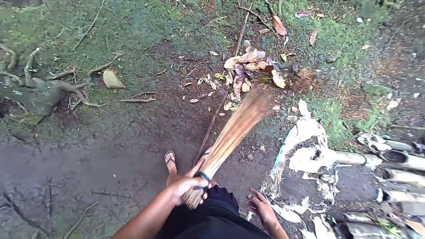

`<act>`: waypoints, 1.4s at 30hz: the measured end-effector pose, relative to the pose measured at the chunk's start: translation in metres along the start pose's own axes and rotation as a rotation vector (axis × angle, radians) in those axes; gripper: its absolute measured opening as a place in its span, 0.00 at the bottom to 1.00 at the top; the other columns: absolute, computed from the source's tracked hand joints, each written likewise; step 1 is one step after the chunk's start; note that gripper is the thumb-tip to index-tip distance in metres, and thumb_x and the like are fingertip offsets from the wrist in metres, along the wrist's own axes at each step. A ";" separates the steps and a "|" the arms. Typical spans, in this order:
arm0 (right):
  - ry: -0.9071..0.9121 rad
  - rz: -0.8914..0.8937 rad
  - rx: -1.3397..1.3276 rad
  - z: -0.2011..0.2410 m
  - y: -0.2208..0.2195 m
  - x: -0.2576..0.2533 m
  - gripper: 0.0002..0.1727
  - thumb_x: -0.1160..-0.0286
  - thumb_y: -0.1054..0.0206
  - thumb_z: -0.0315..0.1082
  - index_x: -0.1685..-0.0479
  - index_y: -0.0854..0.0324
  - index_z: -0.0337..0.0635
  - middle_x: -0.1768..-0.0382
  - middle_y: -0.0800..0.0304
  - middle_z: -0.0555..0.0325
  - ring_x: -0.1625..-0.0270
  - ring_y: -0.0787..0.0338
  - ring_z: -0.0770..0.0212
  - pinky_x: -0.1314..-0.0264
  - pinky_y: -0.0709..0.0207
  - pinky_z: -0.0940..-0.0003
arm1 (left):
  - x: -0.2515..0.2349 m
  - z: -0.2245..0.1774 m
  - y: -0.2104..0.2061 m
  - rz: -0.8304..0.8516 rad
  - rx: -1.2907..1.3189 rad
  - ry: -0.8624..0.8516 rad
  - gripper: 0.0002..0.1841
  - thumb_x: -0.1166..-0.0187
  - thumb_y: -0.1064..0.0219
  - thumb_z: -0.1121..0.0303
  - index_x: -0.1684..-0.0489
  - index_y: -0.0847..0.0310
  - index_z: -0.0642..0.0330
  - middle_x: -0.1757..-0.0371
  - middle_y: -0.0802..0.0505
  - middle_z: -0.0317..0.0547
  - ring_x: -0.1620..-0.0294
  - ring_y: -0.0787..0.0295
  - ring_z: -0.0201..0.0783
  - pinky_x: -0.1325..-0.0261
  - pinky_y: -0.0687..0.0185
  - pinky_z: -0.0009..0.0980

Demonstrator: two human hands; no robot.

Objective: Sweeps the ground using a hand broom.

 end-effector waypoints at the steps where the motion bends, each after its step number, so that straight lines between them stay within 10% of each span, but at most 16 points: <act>1: 0.002 0.008 -0.008 0.002 -0.001 0.001 0.26 0.14 0.39 0.30 0.17 0.32 0.42 0.43 0.14 0.40 0.56 0.10 0.53 0.57 0.15 0.60 | 0.021 0.011 -0.001 -0.063 0.107 0.003 0.47 0.21 0.37 0.64 0.04 0.68 0.28 0.49 0.11 0.51 0.65 0.10 0.42 0.66 0.10 0.36; 4: -0.001 0.004 -0.022 -0.002 0.006 0.002 0.25 0.13 0.39 0.30 0.18 0.31 0.41 0.43 0.14 0.40 0.56 0.10 0.53 0.56 0.15 0.59 | 0.046 0.036 0.002 -0.332 0.524 -0.001 0.15 0.08 0.51 0.59 0.36 0.27 0.56 0.57 0.10 0.54 0.68 0.09 0.43 0.67 0.10 0.34; 6: -0.023 -0.019 -0.031 -0.010 0.013 0.005 0.25 0.13 0.40 0.29 0.18 0.31 0.41 0.44 0.14 0.40 0.56 0.10 0.53 0.55 0.15 0.59 | 0.022 0.042 0.016 -0.458 0.708 -0.017 0.15 0.10 0.48 0.58 0.51 0.25 0.61 0.64 0.12 0.50 0.70 0.10 0.39 0.67 0.10 0.31; 15: -0.061 -0.073 -0.045 -0.039 0.044 0.012 0.26 0.13 0.42 0.29 0.17 0.33 0.43 0.46 0.14 0.40 0.58 0.10 0.54 0.57 0.15 0.60 | -0.193 -0.055 -0.058 0.001 0.511 -0.051 0.12 0.10 0.49 0.61 0.44 0.30 0.59 0.64 0.14 0.50 0.74 0.14 0.38 0.74 0.14 0.29; 21: -0.088 -0.072 -0.027 -0.029 0.040 0.011 0.26 0.13 0.41 0.29 0.16 0.34 0.42 0.46 0.15 0.40 0.59 0.11 0.55 0.58 0.16 0.61 | -0.100 -0.032 -0.047 0.002 0.270 -0.144 0.42 0.16 0.44 0.68 0.05 0.67 0.29 0.54 0.14 0.52 0.66 0.12 0.43 0.68 0.12 0.35; 27: -0.065 -0.032 -0.033 -0.012 0.029 -0.004 0.25 0.12 0.41 0.30 0.17 0.32 0.42 0.44 0.14 0.40 0.57 0.10 0.53 0.57 0.16 0.59 | 0.001 0.019 0.006 -0.449 0.644 -0.180 0.13 0.08 0.51 0.63 0.31 0.35 0.53 0.61 0.11 0.54 0.71 0.09 0.44 0.72 0.10 0.35; 33: -0.057 -0.036 -0.037 -0.015 0.037 0.006 0.26 0.13 0.41 0.29 0.16 0.34 0.41 0.41 0.16 0.38 0.56 0.11 0.52 0.55 0.15 0.58 | -0.119 -0.019 0.029 -0.440 0.676 -0.136 0.12 0.13 0.45 0.60 0.49 0.28 0.60 0.67 0.14 0.48 0.72 0.13 0.38 0.68 0.11 0.31; 38: -0.079 -0.102 -0.054 -0.030 0.060 0.011 0.26 0.12 0.42 0.29 0.16 0.35 0.42 0.46 0.16 0.41 0.60 0.11 0.56 0.58 0.15 0.61 | -0.212 -0.067 -0.043 -0.086 0.246 -0.064 0.28 0.13 0.43 0.64 0.14 0.48 0.42 0.62 0.16 0.50 0.70 0.14 0.42 0.69 0.13 0.34; 42: -0.109 -0.100 -0.026 -0.028 0.055 0.010 0.26 0.13 0.41 0.30 0.16 0.34 0.43 0.46 0.15 0.41 0.59 0.11 0.56 0.57 0.15 0.61 | -0.162 -0.047 -0.014 -0.086 0.095 -0.081 0.43 0.15 0.41 0.67 0.05 0.69 0.33 0.55 0.15 0.50 0.66 0.13 0.41 0.66 0.14 0.36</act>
Point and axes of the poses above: each hand's wrist, its own x-axis away from the middle knuckle, its own y-axis out of the back of the hand, z = x × y, the point moved 8 cm from there along -x, towards the middle knuckle
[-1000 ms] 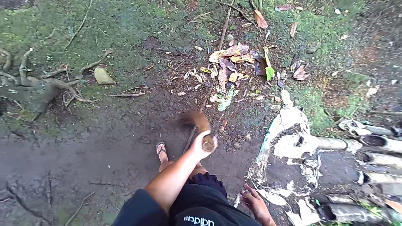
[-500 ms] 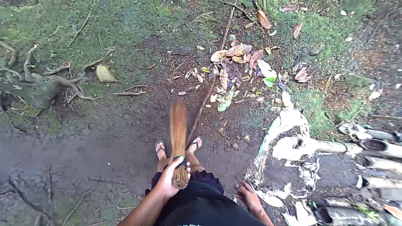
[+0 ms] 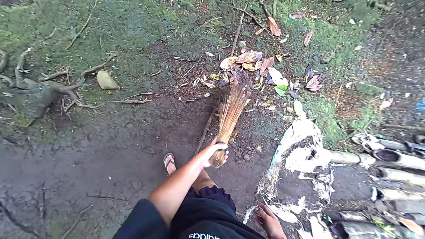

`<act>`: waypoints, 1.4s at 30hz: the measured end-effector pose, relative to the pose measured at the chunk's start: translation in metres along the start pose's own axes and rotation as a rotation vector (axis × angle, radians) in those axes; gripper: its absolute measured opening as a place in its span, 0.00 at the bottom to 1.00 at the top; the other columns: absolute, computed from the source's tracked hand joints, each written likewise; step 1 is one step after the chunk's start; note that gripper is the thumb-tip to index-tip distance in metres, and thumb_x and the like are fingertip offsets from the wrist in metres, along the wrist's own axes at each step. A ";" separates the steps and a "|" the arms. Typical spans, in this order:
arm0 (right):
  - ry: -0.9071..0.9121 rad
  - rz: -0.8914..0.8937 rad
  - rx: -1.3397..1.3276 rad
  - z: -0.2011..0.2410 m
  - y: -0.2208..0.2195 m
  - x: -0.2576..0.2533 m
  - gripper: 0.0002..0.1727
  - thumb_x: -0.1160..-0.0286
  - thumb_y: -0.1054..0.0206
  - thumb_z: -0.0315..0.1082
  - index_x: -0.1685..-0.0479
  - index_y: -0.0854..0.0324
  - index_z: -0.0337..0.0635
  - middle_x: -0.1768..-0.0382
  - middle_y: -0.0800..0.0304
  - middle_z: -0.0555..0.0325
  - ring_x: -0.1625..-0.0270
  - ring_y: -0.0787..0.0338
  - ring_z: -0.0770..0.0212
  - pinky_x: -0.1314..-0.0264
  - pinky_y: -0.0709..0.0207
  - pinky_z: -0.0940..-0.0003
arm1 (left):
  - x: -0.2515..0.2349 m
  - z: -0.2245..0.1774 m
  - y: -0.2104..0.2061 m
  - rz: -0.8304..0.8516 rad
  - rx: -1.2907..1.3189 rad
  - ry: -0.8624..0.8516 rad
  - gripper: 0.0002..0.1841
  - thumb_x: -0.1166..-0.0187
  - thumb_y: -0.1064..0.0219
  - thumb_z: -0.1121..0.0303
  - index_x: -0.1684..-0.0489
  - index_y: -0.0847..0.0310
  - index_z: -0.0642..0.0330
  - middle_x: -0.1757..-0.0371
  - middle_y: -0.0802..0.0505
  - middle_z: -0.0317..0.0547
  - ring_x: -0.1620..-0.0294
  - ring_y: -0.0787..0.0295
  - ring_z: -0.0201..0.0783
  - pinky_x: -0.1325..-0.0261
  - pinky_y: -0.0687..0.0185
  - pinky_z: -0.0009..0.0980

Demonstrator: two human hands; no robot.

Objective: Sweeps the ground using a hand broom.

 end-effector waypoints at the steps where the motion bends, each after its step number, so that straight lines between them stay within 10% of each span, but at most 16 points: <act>1: -0.002 0.011 0.012 0.002 -0.005 -0.001 0.26 0.13 0.41 0.30 0.16 0.35 0.43 0.45 0.15 0.41 0.59 0.11 0.55 0.57 0.16 0.61 | 0.027 0.005 0.017 -0.003 -0.022 -0.006 0.45 0.17 0.40 0.67 0.05 0.69 0.32 0.53 0.15 0.50 0.66 0.13 0.41 0.65 0.14 0.36; 6: 0.036 0.057 0.013 0.023 -0.036 -0.007 0.26 0.13 0.40 0.29 0.17 0.32 0.42 0.44 0.15 0.39 0.57 0.11 0.53 0.57 0.16 0.59 | 0.171 0.014 0.075 -0.173 0.000 -0.093 0.52 0.26 0.33 0.65 0.04 0.70 0.28 0.53 0.12 0.52 0.67 0.10 0.45 0.70 0.10 0.38; 9: 0.046 0.074 -0.022 0.035 -0.056 -0.001 0.25 0.14 0.40 0.29 0.17 0.32 0.43 0.43 0.15 0.40 0.56 0.11 0.53 0.56 0.16 0.59 | 0.195 -0.004 0.111 -0.402 0.138 -0.187 0.41 0.12 0.44 0.63 0.05 0.70 0.31 0.54 0.13 0.54 0.67 0.10 0.46 0.71 0.10 0.38; 13: 0.073 0.064 -0.057 0.039 -0.066 0.011 0.26 0.13 0.40 0.29 0.17 0.32 0.41 0.42 0.15 0.39 0.57 0.10 0.54 0.57 0.15 0.61 | 0.123 -0.053 0.160 -0.563 0.298 -0.197 0.31 0.13 0.42 0.63 0.11 0.51 0.40 0.59 0.15 0.50 0.68 0.13 0.43 0.65 0.12 0.38; 17: 0.031 -0.007 -0.071 0.033 -0.057 0.030 0.26 0.13 0.43 0.29 0.16 0.35 0.40 0.45 0.16 0.40 0.58 0.11 0.56 0.56 0.15 0.61 | 0.003 -0.067 0.101 -0.302 0.085 0.045 0.21 0.17 0.38 0.64 0.27 0.33 0.51 0.64 0.13 0.48 0.69 0.13 0.41 0.65 0.13 0.36; 21: -0.008 -0.039 -0.041 0.042 -0.064 0.034 0.25 0.13 0.42 0.28 0.18 0.33 0.39 0.54 0.14 0.46 0.65 0.11 0.61 0.62 0.15 0.65 | -0.012 -0.070 0.043 -0.064 -0.037 0.127 0.46 0.17 0.37 0.64 0.04 0.70 0.30 0.54 0.15 0.52 0.65 0.13 0.44 0.62 0.12 0.40; 26: 0.020 0.007 0.002 0.100 -0.106 0.031 0.24 0.12 0.42 0.31 0.18 0.32 0.41 0.46 0.14 0.42 0.60 0.11 0.57 0.60 0.16 0.62 | 0.096 -0.099 0.066 0.035 -0.071 0.086 0.51 0.24 0.34 0.69 0.04 0.71 0.29 0.52 0.14 0.51 0.68 0.12 0.42 0.68 0.12 0.38; 33: 0.073 0.034 -0.023 0.154 -0.146 0.046 0.26 0.13 0.41 0.31 0.16 0.33 0.43 0.42 0.14 0.41 0.55 0.09 0.54 0.57 0.14 0.60 | 0.211 -0.157 0.155 -0.506 -0.005 -0.058 0.49 0.16 0.36 0.67 0.04 0.74 0.31 0.53 0.13 0.54 0.67 0.10 0.47 0.68 0.10 0.42; 37: 0.045 0.001 -0.038 0.143 -0.146 0.056 0.26 0.13 0.41 0.30 0.16 0.33 0.42 0.44 0.15 0.42 0.58 0.10 0.56 0.59 0.15 0.63 | 0.139 -0.188 0.218 -0.606 0.208 -0.099 0.37 0.15 0.39 0.67 0.09 0.57 0.38 0.58 0.16 0.51 0.67 0.13 0.44 0.65 0.12 0.39; 42: 0.006 -0.033 -0.022 0.131 -0.150 0.067 0.26 0.13 0.41 0.30 0.16 0.35 0.41 0.43 0.17 0.41 0.60 0.11 0.58 0.58 0.15 0.63 | 0.013 -0.179 0.136 -0.217 -0.024 0.154 0.32 0.19 0.35 0.65 0.14 0.43 0.44 0.58 0.13 0.50 0.66 0.12 0.42 0.63 0.12 0.38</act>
Point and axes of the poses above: each hand's wrist, its own x-axis away from the middle knuckle, its own y-axis out of the back of the hand, z = x × y, the point moved 8 cm from there along -x, towards the middle knuckle
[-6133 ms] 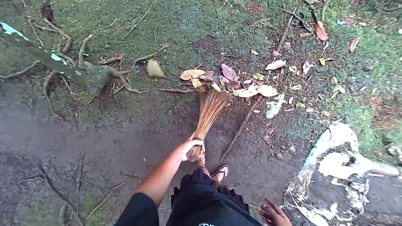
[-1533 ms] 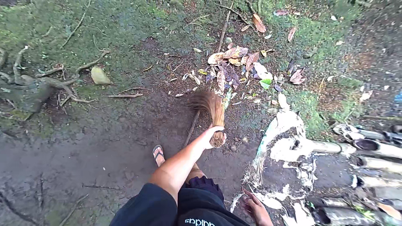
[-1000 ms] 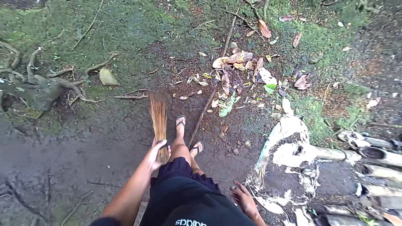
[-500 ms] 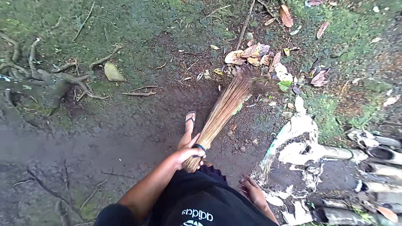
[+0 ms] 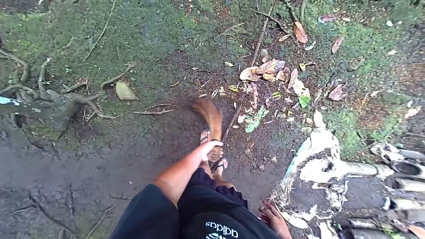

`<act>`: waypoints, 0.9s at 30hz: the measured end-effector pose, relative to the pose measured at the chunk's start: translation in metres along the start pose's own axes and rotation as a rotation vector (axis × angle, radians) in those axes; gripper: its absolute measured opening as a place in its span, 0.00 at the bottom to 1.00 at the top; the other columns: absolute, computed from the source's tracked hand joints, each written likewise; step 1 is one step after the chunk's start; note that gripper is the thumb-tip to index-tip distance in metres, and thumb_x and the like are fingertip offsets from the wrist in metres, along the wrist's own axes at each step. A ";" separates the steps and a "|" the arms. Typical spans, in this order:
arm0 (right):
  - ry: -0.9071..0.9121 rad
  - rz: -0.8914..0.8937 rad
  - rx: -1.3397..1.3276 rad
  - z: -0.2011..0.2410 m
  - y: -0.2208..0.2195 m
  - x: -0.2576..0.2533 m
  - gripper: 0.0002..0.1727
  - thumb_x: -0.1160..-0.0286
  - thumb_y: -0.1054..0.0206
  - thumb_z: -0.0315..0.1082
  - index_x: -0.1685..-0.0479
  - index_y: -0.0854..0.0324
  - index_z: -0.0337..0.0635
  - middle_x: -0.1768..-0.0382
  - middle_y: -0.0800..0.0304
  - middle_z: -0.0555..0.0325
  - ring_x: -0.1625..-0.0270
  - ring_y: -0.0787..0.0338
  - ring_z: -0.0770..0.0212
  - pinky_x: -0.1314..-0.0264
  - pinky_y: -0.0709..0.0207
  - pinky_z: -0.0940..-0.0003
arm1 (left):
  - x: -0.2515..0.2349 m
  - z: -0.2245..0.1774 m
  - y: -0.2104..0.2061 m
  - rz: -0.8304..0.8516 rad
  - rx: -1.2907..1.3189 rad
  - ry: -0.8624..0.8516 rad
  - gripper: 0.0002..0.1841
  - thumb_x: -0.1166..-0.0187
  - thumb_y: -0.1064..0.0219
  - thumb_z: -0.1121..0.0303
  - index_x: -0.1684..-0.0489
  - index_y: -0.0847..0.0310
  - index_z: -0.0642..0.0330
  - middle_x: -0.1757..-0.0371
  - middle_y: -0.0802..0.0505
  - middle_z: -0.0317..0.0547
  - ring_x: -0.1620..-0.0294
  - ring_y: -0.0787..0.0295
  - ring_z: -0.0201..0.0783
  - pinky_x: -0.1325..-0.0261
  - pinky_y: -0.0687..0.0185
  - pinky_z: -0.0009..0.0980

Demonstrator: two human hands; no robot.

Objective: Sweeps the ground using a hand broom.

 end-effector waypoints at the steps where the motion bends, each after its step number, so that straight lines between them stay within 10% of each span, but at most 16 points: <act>1: 0.000 -0.008 -0.002 0.002 -0.002 0.002 0.26 0.13 0.41 0.30 0.16 0.35 0.40 0.44 0.16 0.41 0.60 0.11 0.58 0.59 0.15 0.63 | 0.002 0.000 -0.018 0.058 -0.052 0.006 0.40 0.18 0.36 0.65 0.07 0.55 0.37 0.55 0.14 0.51 0.65 0.12 0.43 0.62 0.12 0.39; 8: 0.029 0.003 -0.002 0.034 -0.023 0.003 0.27 0.12 0.42 0.30 0.15 0.36 0.42 0.44 0.16 0.42 0.58 0.11 0.57 0.58 0.16 0.63 | 0.133 -0.008 0.025 0.189 -0.198 -0.049 0.54 0.27 0.32 0.68 0.04 0.71 0.27 0.52 0.12 0.53 0.71 0.12 0.43 0.70 0.12 0.39; 13: 0.050 0.038 -0.008 0.051 -0.042 0.004 0.28 0.12 0.42 0.30 0.14 0.38 0.42 0.42 0.17 0.41 0.57 0.11 0.56 0.57 0.16 0.62 | 0.202 -0.048 0.097 -0.173 -0.162 -0.216 0.56 0.28 0.30 0.68 0.03 0.72 0.30 0.49 0.12 0.54 0.66 0.10 0.48 0.69 0.09 0.44; 18: 0.022 0.013 -0.017 0.042 -0.038 0.016 0.28 0.12 0.43 0.30 0.14 0.38 0.41 0.42 0.18 0.40 0.57 0.11 0.56 0.56 0.16 0.62 | 0.142 -0.121 0.179 -0.501 0.010 -0.298 0.49 0.17 0.36 0.67 0.05 0.75 0.32 0.51 0.16 0.54 0.64 0.12 0.46 0.64 0.11 0.42; 23: -0.004 -0.043 -0.009 0.030 -0.024 0.021 0.28 0.12 0.43 0.31 0.14 0.37 0.40 0.40 0.18 0.39 0.56 0.11 0.58 0.54 0.17 0.64 | 0.008 -0.126 0.085 -0.221 -0.114 -0.151 0.47 0.22 0.32 0.66 0.06 0.63 0.31 0.48 0.14 0.55 0.62 0.11 0.47 0.62 0.11 0.43; 27: -0.006 -0.027 -0.014 0.041 -0.031 0.017 0.28 0.13 0.41 0.31 0.14 0.37 0.41 0.44 0.17 0.42 0.58 0.11 0.58 0.55 0.16 0.63 | 0.011 -0.100 0.011 0.026 -0.262 -0.076 0.53 0.23 0.32 0.68 0.04 0.74 0.31 0.42 0.15 0.55 0.59 0.12 0.45 0.59 0.12 0.41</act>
Point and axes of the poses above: each hand's wrist, its own x-axis away from the middle knuckle, its own y-axis out of the back of the hand, z = x × y, the point moved 8 cm from there along -x, towards the middle knuckle
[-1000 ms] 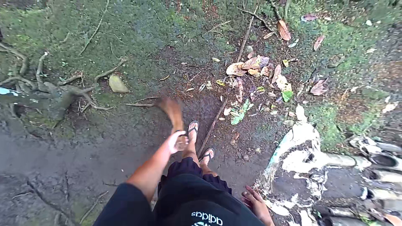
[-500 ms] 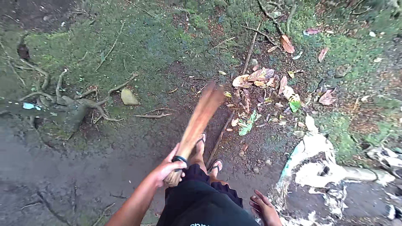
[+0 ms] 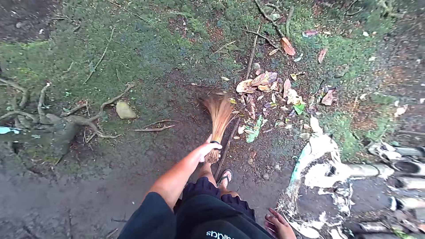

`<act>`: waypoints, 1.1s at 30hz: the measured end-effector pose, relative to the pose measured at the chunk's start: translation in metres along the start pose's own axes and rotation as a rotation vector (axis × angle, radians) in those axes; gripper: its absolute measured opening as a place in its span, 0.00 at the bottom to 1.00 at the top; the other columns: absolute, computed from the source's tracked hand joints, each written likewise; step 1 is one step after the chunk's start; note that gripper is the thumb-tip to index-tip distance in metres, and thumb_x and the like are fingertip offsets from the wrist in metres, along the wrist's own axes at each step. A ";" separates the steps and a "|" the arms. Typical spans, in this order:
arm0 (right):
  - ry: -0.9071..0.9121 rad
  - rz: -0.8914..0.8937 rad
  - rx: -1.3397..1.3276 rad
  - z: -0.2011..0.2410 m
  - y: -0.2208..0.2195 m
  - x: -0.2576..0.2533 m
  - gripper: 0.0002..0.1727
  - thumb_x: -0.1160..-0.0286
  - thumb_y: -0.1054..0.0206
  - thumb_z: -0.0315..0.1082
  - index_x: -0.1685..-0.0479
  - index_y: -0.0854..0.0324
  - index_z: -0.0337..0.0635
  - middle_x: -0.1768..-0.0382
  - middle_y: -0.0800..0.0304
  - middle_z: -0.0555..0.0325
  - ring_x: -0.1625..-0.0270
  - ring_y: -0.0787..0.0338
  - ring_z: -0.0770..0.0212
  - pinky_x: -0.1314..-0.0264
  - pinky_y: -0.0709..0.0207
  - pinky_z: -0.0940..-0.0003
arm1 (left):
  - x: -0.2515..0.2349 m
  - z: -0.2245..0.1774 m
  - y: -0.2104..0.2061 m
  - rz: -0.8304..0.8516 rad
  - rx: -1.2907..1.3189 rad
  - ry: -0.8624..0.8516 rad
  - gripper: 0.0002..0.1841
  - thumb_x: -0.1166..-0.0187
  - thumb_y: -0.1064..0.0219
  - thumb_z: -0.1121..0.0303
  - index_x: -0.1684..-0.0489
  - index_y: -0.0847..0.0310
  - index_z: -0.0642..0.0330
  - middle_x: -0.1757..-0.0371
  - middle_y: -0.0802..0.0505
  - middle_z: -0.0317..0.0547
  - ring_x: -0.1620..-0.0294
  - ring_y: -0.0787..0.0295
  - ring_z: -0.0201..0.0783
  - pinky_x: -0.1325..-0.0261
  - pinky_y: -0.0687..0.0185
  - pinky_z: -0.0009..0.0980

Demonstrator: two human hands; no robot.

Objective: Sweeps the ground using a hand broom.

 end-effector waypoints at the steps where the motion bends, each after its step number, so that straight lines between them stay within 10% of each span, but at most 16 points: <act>1: 0.006 0.008 0.000 0.007 -0.003 -0.001 0.28 0.13 0.41 0.31 0.14 0.37 0.42 0.44 0.17 0.42 0.57 0.11 0.57 0.56 0.16 0.63 | 0.017 0.000 -0.002 0.041 0.000 0.001 0.52 0.22 0.33 0.69 0.04 0.73 0.31 0.47 0.15 0.53 0.64 0.13 0.43 0.63 0.13 0.40; 5: 0.047 0.029 -0.026 0.026 -0.013 -0.008 0.28 0.13 0.40 0.31 0.14 0.36 0.44 0.41 0.16 0.40 0.56 0.10 0.54 0.56 0.15 0.60 | 0.101 0.002 0.008 0.119 -0.076 -0.014 0.55 0.27 0.31 0.69 0.03 0.71 0.28 0.50 0.13 0.54 0.69 0.12 0.44 0.68 0.11 0.41; 9: 0.056 0.040 -0.065 0.026 -0.020 -0.005 0.28 0.12 0.42 0.31 0.14 0.38 0.42 0.40 0.17 0.39 0.55 0.11 0.54 0.55 0.16 0.60 | 0.146 -0.019 0.035 -0.152 -0.139 -0.091 0.57 0.30 0.27 0.70 0.03 0.69 0.29 0.38 0.16 0.58 0.67 0.11 0.49 0.68 0.09 0.45; 14: 0.011 0.017 -0.121 0.003 -0.013 0.003 0.28 0.12 0.42 0.31 0.13 0.39 0.41 0.41 0.18 0.38 0.55 0.11 0.55 0.53 0.16 0.61 | 0.052 -0.073 0.077 -0.399 -0.085 -0.163 0.56 0.24 0.30 0.71 0.04 0.77 0.35 0.30 0.22 0.63 0.54 0.11 0.51 0.57 0.09 0.47; 19: -0.027 -0.006 -0.132 -0.016 -0.009 0.004 0.29 0.11 0.43 0.31 0.12 0.40 0.41 0.38 0.18 0.36 0.52 0.11 0.54 0.51 0.16 0.59 | -0.053 -0.059 -0.007 -0.132 -0.089 -0.034 0.56 0.27 0.29 0.68 0.04 0.74 0.32 0.38 0.17 0.60 0.57 0.10 0.49 0.59 0.10 0.44; 26: -0.027 -0.005 -0.202 -0.007 -0.013 0.000 0.28 0.13 0.42 0.30 0.13 0.38 0.42 0.43 0.17 0.39 0.57 0.11 0.56 0.55 0.16 0.61 | 0.053 -0.058 -0.049 0.239 -0.216 0.016 0.52 0.24 0.35 0.70 0.03 0.72 0.31 0.51 0.13 0.52 0.69 0.12 0.43 0.67 0.11 0.40; 33: -0.039 -0.019 -0.288 -0.021 -0.015 0.013 0.29 0.12 0.44 0.30 0.12 0.40 0.41 0.40 0.17 0.37 0.53 0.11 0.54 0.52 0.16 0.59 | 0.008 -0.108 -0.039 -0.161 -0.245 -0.173 0.55 0.23 0.29 0.70 0.03 0.75 0.35 0.35 0.18 0.61 0.58 0.09 0.50 0.61 0.08 0.46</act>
Point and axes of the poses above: each hand's wrist, its own x-axis away from the middle knuckle, its own y-axis out of the back of the hand, z = x × y, the point moved 8 cm from there along -x, towards the middle knuckle
